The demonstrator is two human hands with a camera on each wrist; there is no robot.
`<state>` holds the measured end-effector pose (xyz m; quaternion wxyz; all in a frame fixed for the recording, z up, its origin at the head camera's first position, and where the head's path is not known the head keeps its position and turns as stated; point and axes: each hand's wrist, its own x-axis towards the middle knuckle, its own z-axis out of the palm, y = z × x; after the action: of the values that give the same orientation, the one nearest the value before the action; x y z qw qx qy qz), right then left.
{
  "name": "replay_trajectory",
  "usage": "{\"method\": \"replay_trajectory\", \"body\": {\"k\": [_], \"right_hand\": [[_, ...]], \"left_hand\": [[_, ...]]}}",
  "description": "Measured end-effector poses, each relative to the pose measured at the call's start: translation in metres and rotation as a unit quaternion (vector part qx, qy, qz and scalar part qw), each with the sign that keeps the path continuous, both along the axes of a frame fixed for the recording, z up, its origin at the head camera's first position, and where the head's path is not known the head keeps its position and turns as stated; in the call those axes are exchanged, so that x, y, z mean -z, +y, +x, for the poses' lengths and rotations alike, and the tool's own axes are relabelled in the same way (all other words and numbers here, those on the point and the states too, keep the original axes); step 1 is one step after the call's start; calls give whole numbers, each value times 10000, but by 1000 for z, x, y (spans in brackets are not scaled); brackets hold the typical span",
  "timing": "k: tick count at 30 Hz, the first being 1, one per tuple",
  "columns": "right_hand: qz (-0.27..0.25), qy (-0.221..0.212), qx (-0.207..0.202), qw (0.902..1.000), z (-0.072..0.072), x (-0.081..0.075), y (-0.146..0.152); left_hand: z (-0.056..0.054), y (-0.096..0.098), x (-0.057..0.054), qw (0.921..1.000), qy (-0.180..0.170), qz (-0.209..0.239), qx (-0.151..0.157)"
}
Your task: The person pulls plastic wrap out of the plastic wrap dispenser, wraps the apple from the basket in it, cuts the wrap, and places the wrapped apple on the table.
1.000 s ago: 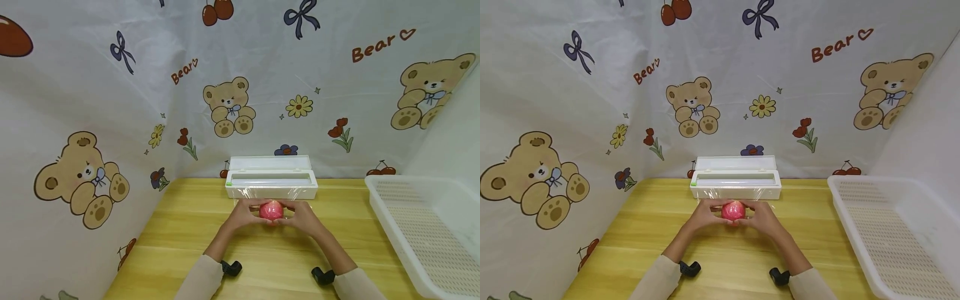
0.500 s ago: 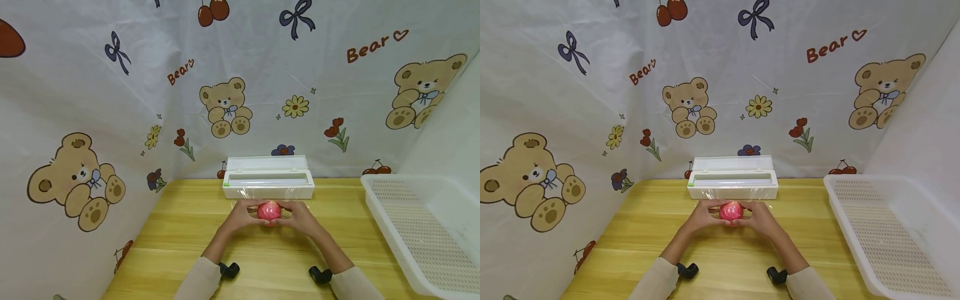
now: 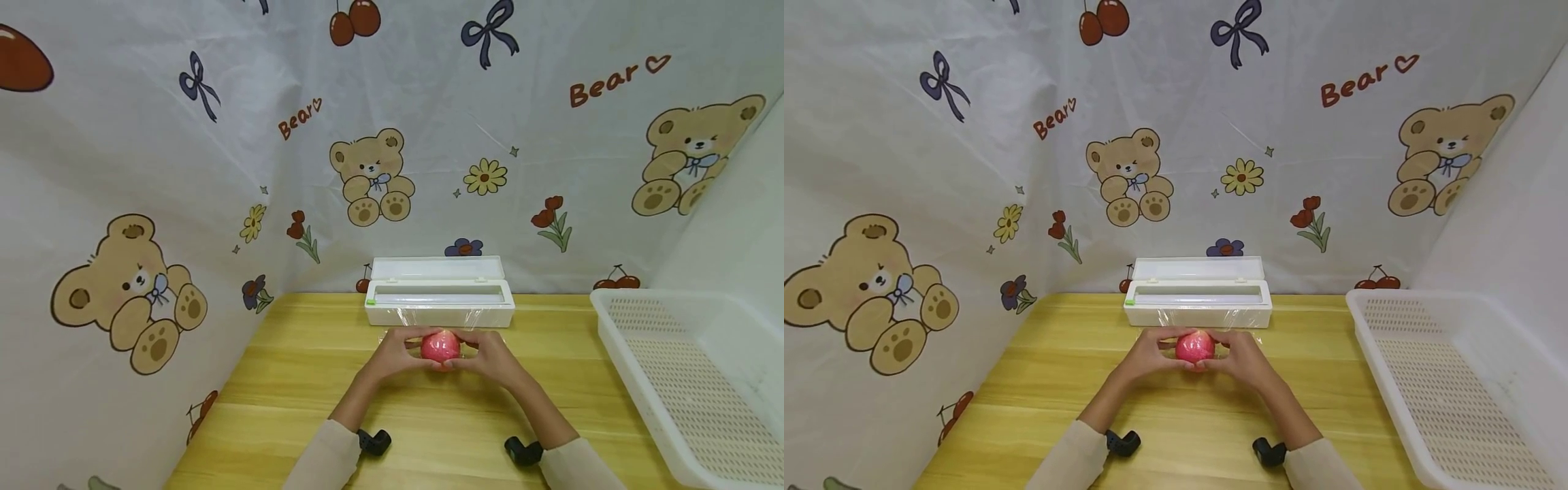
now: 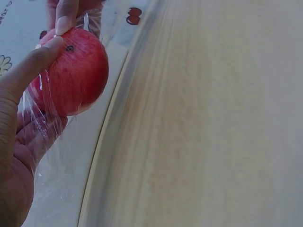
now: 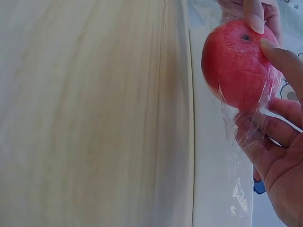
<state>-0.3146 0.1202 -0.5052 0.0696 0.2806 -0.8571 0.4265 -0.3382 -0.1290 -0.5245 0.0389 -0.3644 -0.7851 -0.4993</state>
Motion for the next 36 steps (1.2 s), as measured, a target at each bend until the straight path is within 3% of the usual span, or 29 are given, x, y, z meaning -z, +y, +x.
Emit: {"method": "replay_trajectory", "body": {"k": [9,14,20,28,36], "right_hand": [[-245,-249,-97,9993,0,-1,1],[-43,164,154,9997,3,-5,3],[-363,835,376,9951,5,-11,4],[-435,1153,-79,9923,8,-13,-1],[8,961,-200,9952,9,-8,-6]], "left_hand": [[1,0,-5,9998,-76,80,-156],[0,2,-6,9993,-246,147,-243],[-4,1,-6,9974,-590,325,-254],[-8,-2,-8,9959,-796,192,-371],[-7,-4,-10,9940,-1005,234,-373]]}}
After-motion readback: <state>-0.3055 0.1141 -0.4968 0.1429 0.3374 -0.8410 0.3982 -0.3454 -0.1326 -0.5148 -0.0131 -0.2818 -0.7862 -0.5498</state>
